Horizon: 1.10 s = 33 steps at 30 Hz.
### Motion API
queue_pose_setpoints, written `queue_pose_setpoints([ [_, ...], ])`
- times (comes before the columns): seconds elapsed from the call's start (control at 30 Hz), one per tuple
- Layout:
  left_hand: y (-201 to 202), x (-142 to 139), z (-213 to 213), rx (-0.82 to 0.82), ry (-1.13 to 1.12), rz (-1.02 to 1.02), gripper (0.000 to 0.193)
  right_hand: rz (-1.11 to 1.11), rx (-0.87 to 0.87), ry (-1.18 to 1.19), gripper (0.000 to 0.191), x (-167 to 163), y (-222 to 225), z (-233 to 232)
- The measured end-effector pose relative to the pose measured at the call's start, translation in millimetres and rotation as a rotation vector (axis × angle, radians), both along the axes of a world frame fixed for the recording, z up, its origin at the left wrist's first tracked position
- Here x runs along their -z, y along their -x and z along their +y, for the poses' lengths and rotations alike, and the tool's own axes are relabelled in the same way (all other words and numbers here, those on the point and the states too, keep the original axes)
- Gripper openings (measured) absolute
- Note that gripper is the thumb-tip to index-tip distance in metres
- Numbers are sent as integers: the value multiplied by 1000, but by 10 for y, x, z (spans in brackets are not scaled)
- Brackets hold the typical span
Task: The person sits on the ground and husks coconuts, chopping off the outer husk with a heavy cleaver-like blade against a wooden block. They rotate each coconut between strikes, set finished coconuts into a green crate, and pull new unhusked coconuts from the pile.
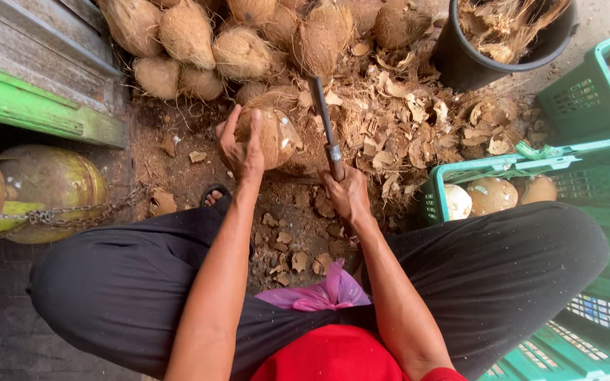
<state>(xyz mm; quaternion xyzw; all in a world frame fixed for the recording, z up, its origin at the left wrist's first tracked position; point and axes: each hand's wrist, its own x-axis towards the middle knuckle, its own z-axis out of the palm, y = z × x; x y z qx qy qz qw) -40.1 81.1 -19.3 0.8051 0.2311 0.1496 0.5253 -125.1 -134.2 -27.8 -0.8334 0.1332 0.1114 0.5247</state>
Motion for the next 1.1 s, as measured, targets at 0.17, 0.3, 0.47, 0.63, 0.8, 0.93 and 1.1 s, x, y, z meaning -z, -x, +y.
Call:
queue_pose_setpoints([
  [0.17, 6, -283, -352, -482, 193, 223, 96, 40, -26, 276, 31, -10, -5, 51],
  [0.3, 2, -219, -418, -381, 296, 41, 65, 169, -65, 6, 22, -62, 102, 146],
  [0.47, -295, -119, 80, 78, 82, 131, 58, 78, -75, -423, 33, -255, -3, 122],
  [0.63, -587, -10, 217, 166, -68, 300, 61, -195, 6, -467, 42, -356, -26, 47],
  [0.8, -659, 87, 302, 257, -125, 263, 63, -51, -44, -482, 32, -207, -25, 186],
  [0.93, -755, 92, 305, 284, -104, 301, 65, -51, -82, -403, 22, -342, -42, 140],
  [1.1, -810, 205, 378, 277, -157, 254, 64, -288, 8, -549, 37, -610, -47, 236],
])
